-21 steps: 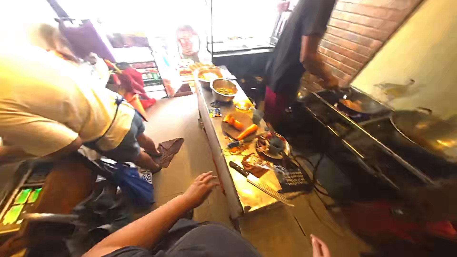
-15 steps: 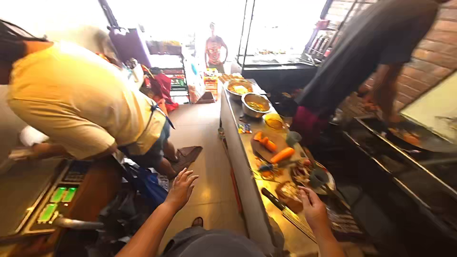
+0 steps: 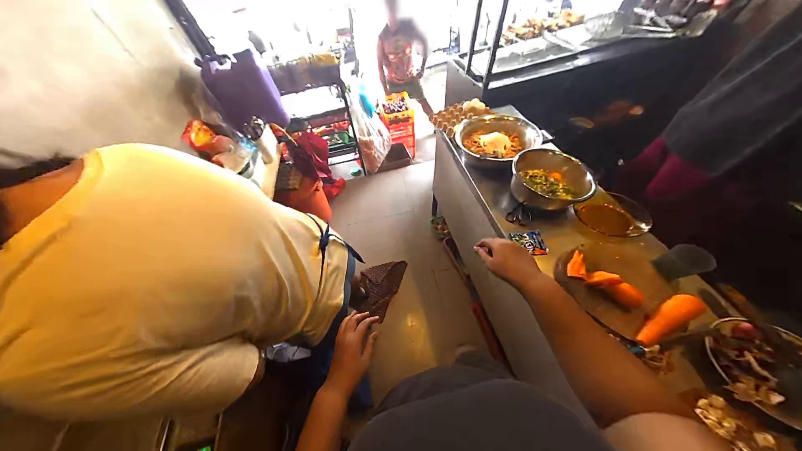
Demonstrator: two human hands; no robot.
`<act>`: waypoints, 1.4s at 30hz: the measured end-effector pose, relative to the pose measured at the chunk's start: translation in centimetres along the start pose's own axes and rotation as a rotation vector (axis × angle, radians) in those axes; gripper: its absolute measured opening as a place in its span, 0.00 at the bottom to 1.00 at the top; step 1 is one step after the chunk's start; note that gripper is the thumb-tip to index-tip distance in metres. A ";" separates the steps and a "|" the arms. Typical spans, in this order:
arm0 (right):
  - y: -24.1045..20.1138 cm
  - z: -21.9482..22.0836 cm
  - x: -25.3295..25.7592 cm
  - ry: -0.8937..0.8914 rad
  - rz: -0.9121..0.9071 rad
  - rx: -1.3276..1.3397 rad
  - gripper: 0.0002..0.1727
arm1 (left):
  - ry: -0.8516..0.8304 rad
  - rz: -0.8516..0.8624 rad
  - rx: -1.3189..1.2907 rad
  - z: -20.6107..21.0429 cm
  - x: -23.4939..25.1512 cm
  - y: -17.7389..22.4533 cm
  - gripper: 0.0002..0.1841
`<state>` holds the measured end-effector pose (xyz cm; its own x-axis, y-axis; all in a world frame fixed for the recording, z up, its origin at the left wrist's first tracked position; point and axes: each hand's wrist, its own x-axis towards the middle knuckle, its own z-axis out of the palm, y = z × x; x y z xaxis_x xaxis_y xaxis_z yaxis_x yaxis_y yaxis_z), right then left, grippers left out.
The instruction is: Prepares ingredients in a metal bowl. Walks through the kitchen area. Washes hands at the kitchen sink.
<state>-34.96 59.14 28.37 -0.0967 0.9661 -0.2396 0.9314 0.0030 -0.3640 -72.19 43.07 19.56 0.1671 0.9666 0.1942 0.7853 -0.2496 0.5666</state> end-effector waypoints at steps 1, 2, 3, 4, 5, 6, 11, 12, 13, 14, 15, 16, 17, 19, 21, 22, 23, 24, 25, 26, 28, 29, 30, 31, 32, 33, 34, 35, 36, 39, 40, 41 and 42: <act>0.3 -0.9 2.2 0.031 0.010 -0.005 0.22 | -0.010 0.018 0.005 0.4 2.3 -0.6 0.17; 0.7 -2.0 4.6 0.078 0.020 -0.006 0.21 | -0.023 0.032 0.019 0.6 4.8 -1.0 0.17; 1.2 -3.1 7.2 0.136 0.024 -0.008 0.21 | -0.035 0.042 0.030 0.8 7.5 -1.2 0.17; 1.8 -4.2 9.9 0.206 0.021 -0.005 0.21 | -0.044 0.045 0.033 1.1 10.2 -1.4 0.18; 2.4 -5.2 12.8 0.268 0.023 -0.005 0.21 | -0.036 0.057 0.029 1.5 13.1 -1.7 0.18; 2.9 -6.1 16.0 0.315 0.041 -0.003 0.21 | -0.023 0.072 0.024 2.0 16.0 -2.2 0.18; 6.3 -8.5 33.6 0.233 0.297 0.047 0.32 | -0.154 0.035 0.017 3.7 32.2 -3.4 0.18; 7.3 -8.6 36.5 0.188 0.341 0.047 0.34 | -0.163 0.052 0.018 3.9 35.7 -3.3 0.18; 7.8 -9.3 39.0 0.117 0.383 0.041 0.35 | -0.160 0.076 0.013 4.0 39.2 -3.2 0.18; 8.0 -10.0 40.7 0.020 0.416 0.017 0.34 | -0.159 0.092 0.005 4.2 42.3 -3.0 0.18; 8.0 -10.6 41.6 -0.087 0.438 -0.032 0.30 | -0.170 0.097 -0.002 4.5 45.0 -2.9 0.18; 7.9 -11.4 42.2 -0.195 0.452 -0.096 0.25 | -0.186 0.105 -0.005 5.0 47.7 -3.1 0.18; 7.7 -12.3 42.5 -0.275 0.462 -0.148 0.22 | -0.211 0.117 -0.008 5.7 50.3 -3.3 0.18; 8.7 -13.2 42.9 -0.268 0.510 -0.163 0.20 | -0.278 0.148 -0.034 7.6 54.9 -3.8 0.18; 10.6 -13.6 43.9 -0.192 0.621 -0.143 0.25 | -0.358 0.184 -0.070 9.8 59.5 -4.3 0.18; 11.4 -13.9 44.5 -0.186 0.685 -0.151 0.26 | -0.393 0.201 -0.087 10.9 62.0 -4.4 0.18; 12.0 -14.4 44.7 -0.190 0.736 -0.160 0.24 | -0.444 0.203 -0.105 11.9 64.6 -4.3 0.19; 12.5 -15.1 44.7 -0.177 0.773 -0.153 0.20 | -0.494 0.201 -0.109 13.1 67.4 -4.0 0.19; 12.8 -15.9 44.4 -0.150 0.795 -0.146 0.17 | -0.529 0.212 -0.109 14.4 70.4 -3.8 0.19; 12.9 -16.7 44.1 -0.100 0.811 -0.133 0.15 | -0.570 0.223 -0.112 15.8 73.5 -3.5 0.20; 12.1 -18.0 43.8 0.027 0.851 -0.113 0.18 | -0.683 0.231 -0.123 18.4 79.7 -2.7 0.23; 11.5 -18.3 44.1 0.084 0.875 -0.101 0.18 | -0.740 0.240 -0.138 19.7 82.9 -2.1 0.24; 11.0 -18.3 44.9 0.120 0.907 -0.076 0.19 | -0.805 0.248 -0.146 21.0 85.8 -1.4 0.25; 10.6 -17.9 46.1 0.127 0.949 -0.032 0.19 | -0.876 0.247 -0.149 22.2 88.3 -0.7 0.26; 10.4 -17.2 47.6 0.112 1.000 0.023 0.19 | -0.948 0.238 -0.147 23.5 90.3 -0.2 0.26; 10.4 -16.3 49.2 0.107 1.051 0.075 0.20 | -1.010 0.237 -0.143 24.8 92.2 0.3 0.26; 10.5 -15.4 51.0 0.099 1.104 0.120 0.21 | -1.062 0.254 -0.137 25.7 93.8 1.0 0.25; 10.6 -14.7 52.7 0.092 1.150 0.162 0.24 | -1.108 0.288 -0.122 26.5 95.1 1.6 0.24; 10.5 -14.0 54.2 0.090 1.188 0.192 0.27 | -1.152 0.331 -0.098 27.1 96.2 2.1 0.23; 8.5 -12.5 56.2 0.067 1.249 0.220 0.33 | -1.251 0.415 -0.084 28.1 97.7 1.9 0.22; 7.5 -12.1 56.1 0.058 1.252 0.209 0.33 | -1.282 0.425 -0.089 28.4 98.0 1.6 0.22; 6.7 -11.9 55.7 0.037 1.254 0.191 0.34 | -1.308 0.429 -0.099 28.7 98.2 1.3 0.22; 5.9 -11.9 55.0 0.014 1.258 0.173 0.35 | -1.333 0.423 -0.114 28.8 98.3 1.3 0.22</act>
<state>-30.59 115.34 23.79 0.8228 0.2796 -0.4948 0.3191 -0.9477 -0.0049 -37.59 139.42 16.26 0.8591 0.1291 -0.4953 0.4924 -0.4727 0.7308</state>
